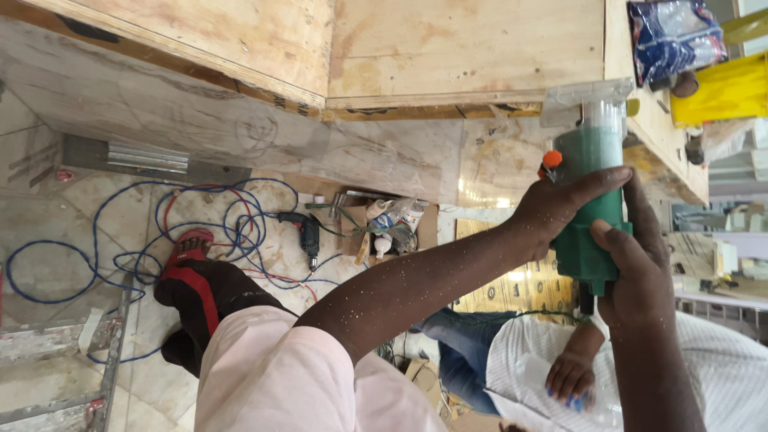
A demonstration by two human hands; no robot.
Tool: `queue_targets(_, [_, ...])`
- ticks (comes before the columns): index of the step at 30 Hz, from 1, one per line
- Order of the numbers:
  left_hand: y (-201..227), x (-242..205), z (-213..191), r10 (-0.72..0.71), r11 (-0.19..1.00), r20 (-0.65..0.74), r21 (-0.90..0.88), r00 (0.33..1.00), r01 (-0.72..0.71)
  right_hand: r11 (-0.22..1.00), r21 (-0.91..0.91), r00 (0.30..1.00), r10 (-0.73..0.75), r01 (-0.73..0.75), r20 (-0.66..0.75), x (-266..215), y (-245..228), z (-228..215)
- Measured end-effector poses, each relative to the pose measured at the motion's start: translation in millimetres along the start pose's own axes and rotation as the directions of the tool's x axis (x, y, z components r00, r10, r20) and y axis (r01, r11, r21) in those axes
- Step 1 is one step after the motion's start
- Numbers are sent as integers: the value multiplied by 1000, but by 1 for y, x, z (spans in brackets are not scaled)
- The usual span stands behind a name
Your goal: The person uses a handheld electric router to smooth the edges of a wooden structure. They guide the tool along the seams and corners of the wood, creating a consistent profile while wood shavings accumulate on the surface.
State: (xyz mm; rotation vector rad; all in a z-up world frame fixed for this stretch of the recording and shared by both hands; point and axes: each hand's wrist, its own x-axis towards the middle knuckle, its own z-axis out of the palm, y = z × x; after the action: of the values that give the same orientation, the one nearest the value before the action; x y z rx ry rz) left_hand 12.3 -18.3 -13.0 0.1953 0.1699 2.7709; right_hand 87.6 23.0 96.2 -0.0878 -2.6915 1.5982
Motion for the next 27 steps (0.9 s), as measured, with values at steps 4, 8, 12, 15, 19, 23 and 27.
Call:
queue_targets(4, [3, -3, 0, -46, 998, -6, 31, 999, 46, 999, 6, 999, 33, -33, -12, 0, 1, -2])
queue_targets(8, [6, -3, -3, -97, 995, -15, 28, 995, 97, 999, 8, 999, 35, -35, -26, 4, 7, -2])
queue_targets(12, [9, -7, -5, -137, 990, -17, 14, 990, 137, 999, -3, 997, 49, -50, -64, 3, 8, -1])
queue_targets(15, [11, -9, -3, -80, 994, -39, 70, 996, 83, 998, 44, 997, 55, -53, -48, 1, 6, 4])
queue_targets(19, [13, -9, -12, -162, 986, -16, 27, 987, 162, 994, 39, 990, 107, -104, -96, 2, 10, 8])
queue_targets(23, [19, -12, -16, -152, 988, -24, 33, 988, 153, 995, 39, 991, 96, -93, -88, 3, 13, 14])
queue_targets(27, [23, -16, -19, -174, 984, -21, 42, 985, 175, 992, 73, 991, 108, -103, -72, 2, 16, 14])
